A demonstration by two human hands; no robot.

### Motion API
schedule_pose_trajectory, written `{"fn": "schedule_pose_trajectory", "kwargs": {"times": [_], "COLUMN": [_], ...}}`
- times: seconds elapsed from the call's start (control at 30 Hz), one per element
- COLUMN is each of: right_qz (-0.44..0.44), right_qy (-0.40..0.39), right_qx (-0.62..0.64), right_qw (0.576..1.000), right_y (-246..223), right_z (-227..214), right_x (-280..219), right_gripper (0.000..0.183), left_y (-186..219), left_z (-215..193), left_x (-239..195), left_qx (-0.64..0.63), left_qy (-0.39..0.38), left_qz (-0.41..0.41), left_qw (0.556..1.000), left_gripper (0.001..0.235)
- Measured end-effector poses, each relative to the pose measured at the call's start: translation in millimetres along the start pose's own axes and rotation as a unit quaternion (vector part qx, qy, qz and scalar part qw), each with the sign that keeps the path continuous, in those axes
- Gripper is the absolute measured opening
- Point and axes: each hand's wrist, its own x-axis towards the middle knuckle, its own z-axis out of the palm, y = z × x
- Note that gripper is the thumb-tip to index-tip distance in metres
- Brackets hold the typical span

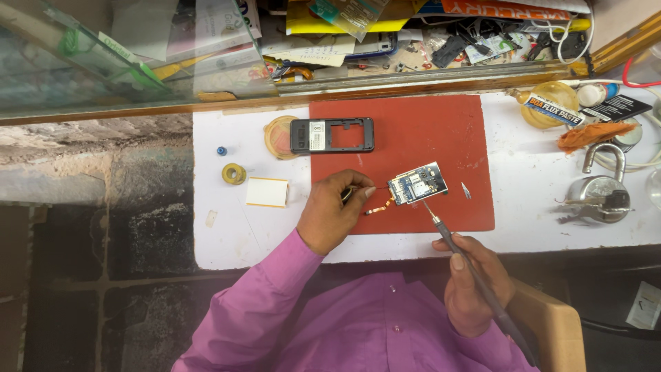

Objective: The person disassembles a mobile phone, removes the motherboard, and uses a soldering iron to work on the circuit board. They handle the phone casing, motherboard, and soldering iron throughout the process.

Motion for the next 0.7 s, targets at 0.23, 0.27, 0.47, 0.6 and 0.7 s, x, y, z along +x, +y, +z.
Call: {"fn": "schedule_pose_trajectory", "kwargs": {"times": [0.23,0.27,0.47,0.6,0.7], "right_qz": [-0.010,-0.052,-0.170,-0.148,-0.160], "right_qy": [-0.085,-0.124,-0.320,-0.381,-0.377], "right_qx": [-0.195,-0.220,-0.301,-0.310,-0.285], "right_qw": [0.977,0.966,0.882,0.858,0.867], "right_y": [-24.9,-27.2,-21.4,-16.8,-9.2], "right_z": [6.4,7.7,26.9,28.5,22.5], "right_x": [31.3,44.9,124.8,141.2,142.1], "right_gripper": [0.034,0.032,0.043,0.049,0.052], "left_y": [4.0,4.3,1.2,0.5,-0.2], "left_z": [15.1,17.2,23.1,26.9,28.8], "left_x": [5.1,4.6,5.7,9.2,9.9], "left_qx": [0.163,0.182,0.176,0.156,0.133], "left_qy": [0.023,0.023,0.017,0.013,0.017], "left_qz": [0.093,0.092,0.105,0.092,0.101], "left_qw": [0.982,0.979,0.979,0.983,0.986], "left_gripper": [0.051,0.055,0.042,0.036,0.033]}}
